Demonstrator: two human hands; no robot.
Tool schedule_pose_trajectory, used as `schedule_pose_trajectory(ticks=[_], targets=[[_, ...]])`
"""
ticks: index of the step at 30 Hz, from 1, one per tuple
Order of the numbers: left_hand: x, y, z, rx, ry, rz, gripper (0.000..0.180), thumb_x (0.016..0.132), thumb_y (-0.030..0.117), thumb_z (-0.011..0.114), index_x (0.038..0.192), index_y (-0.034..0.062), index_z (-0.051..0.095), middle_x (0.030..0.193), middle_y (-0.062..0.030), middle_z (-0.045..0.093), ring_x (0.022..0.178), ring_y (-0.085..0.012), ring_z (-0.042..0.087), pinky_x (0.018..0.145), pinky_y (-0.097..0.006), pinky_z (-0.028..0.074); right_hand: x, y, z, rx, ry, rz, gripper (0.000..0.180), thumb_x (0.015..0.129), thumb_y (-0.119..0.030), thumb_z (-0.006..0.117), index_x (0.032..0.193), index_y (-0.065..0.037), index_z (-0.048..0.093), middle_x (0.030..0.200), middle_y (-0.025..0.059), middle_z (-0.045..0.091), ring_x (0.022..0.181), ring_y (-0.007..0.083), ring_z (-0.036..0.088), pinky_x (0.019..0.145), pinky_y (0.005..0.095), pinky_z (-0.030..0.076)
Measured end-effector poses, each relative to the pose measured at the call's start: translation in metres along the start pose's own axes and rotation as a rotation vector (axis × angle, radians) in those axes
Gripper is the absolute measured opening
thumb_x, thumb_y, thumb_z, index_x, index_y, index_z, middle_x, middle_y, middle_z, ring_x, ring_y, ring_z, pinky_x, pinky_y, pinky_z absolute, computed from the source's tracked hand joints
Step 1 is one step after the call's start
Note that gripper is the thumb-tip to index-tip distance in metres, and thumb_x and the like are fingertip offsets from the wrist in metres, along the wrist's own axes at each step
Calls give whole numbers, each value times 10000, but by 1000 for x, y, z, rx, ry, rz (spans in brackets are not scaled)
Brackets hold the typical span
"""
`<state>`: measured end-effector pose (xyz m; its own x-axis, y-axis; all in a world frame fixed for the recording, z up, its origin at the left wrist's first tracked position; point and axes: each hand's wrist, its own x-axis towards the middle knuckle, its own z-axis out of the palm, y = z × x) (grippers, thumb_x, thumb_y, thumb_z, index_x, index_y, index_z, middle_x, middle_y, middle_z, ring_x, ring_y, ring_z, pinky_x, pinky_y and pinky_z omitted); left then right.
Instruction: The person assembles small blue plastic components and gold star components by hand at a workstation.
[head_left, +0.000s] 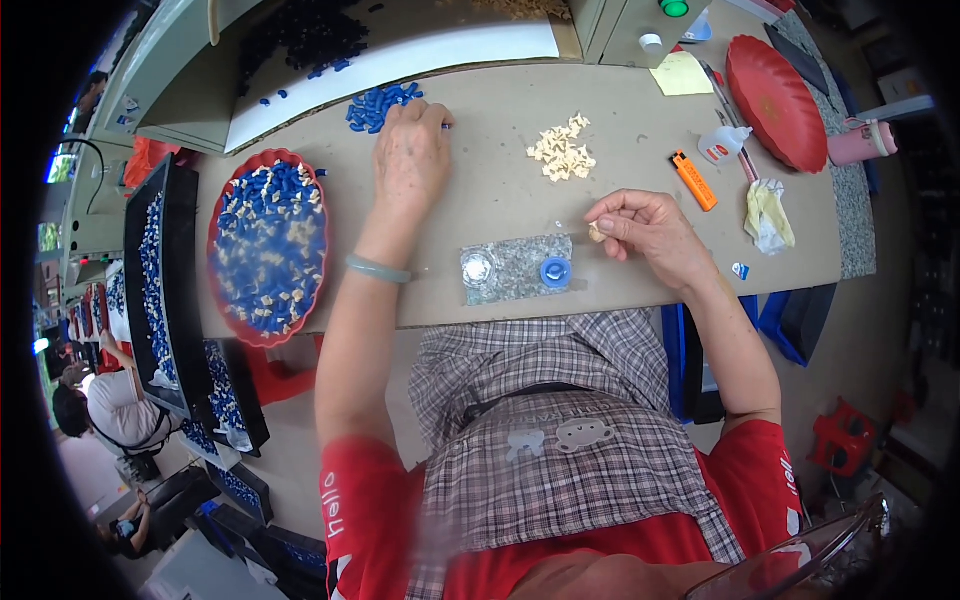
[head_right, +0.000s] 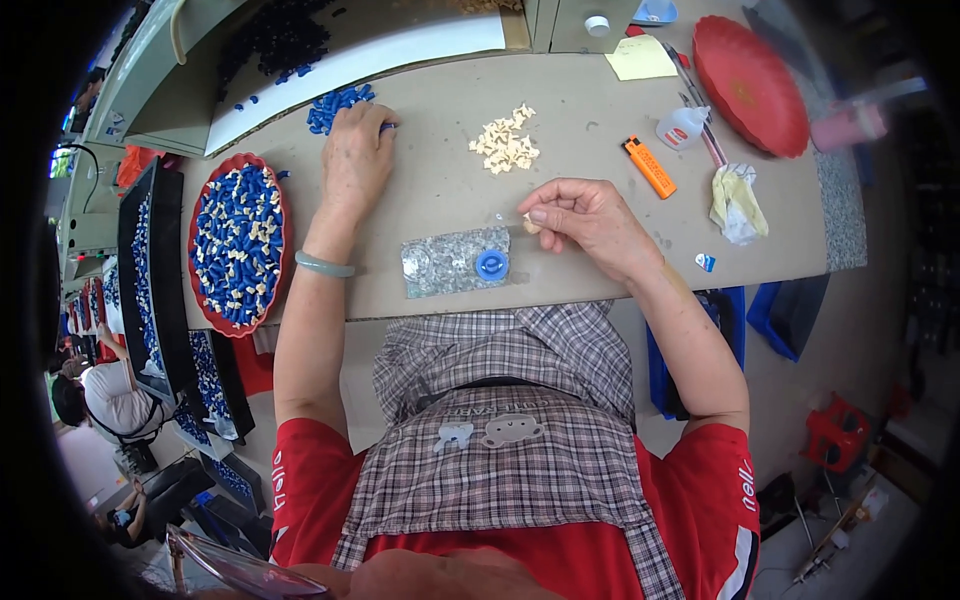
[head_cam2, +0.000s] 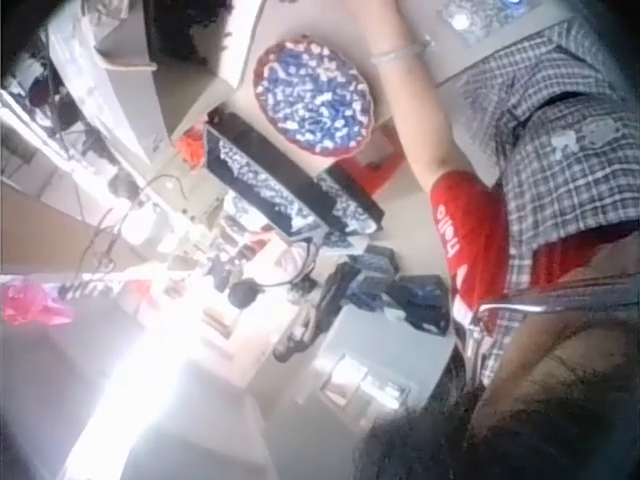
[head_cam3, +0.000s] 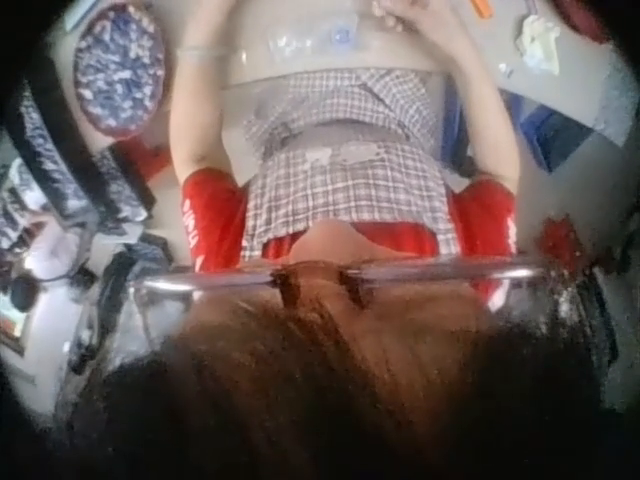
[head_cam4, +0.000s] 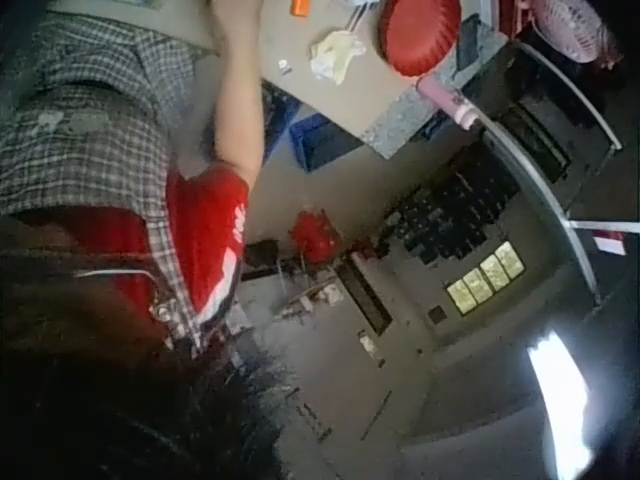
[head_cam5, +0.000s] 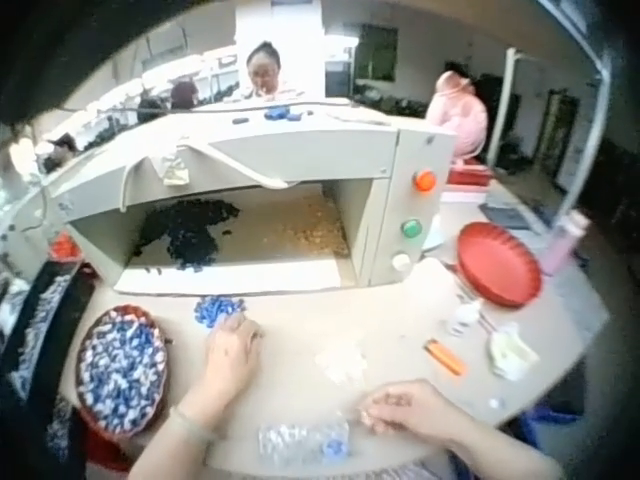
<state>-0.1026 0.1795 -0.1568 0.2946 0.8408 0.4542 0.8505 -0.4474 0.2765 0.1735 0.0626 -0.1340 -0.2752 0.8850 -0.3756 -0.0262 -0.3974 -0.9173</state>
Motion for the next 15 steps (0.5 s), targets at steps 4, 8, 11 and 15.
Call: schedule_pose_trajectory(ticks=[4, 8, 11, 15], targets=[[-6, 10, -20, -33, 67, 41, 114, 819, 6, 613, 895, 58, 680, 906, -110, 642, 885, -317, 589, 801, -424, 499, -6, -2, 5, -11, -57, 9, 148, 947, -69, 642, 1067, -6, 701, 807, -2, 649, 680, 39, 575, 633, 193, 480], [-29, 36, -48, -432, -60, -181, 195, 861, 16, 642, 1041, 56, 704, 998, -99, 706, 868, -247, 661, 771, -342, 527, -12, -5, 6, -59, -78, -12, 135, 952, -74, 636, 1054, -5, 693, 799, -13, 632, 690, 40, 564, 632, 188, 465], [-58, 48, -50, -843, -184, -397, 240, 890, 12, 654, 1126, 27, 699, 1061, -105, 723, 887, -168, 681, 779, -281, 541, -15, -6, 11, -81, -99, -12, 108, 958, -64, 616, 1043, -14, 663, 805, -17, 606, 704, 49, 560, 639, 197, 458], [-83, 62, -55, -1287, -238, -521, 261, 909, -38, 648, 1168, -64, 662, 1022, -142, 720, 891, -142, 674, 799, -241, 548, -17, -5, 15, -55, -128, 0, 70, 968, -69, 600, 1025, -31, 617, 817, -19, 582, 719, 54, 556, 652, 203, 453]])
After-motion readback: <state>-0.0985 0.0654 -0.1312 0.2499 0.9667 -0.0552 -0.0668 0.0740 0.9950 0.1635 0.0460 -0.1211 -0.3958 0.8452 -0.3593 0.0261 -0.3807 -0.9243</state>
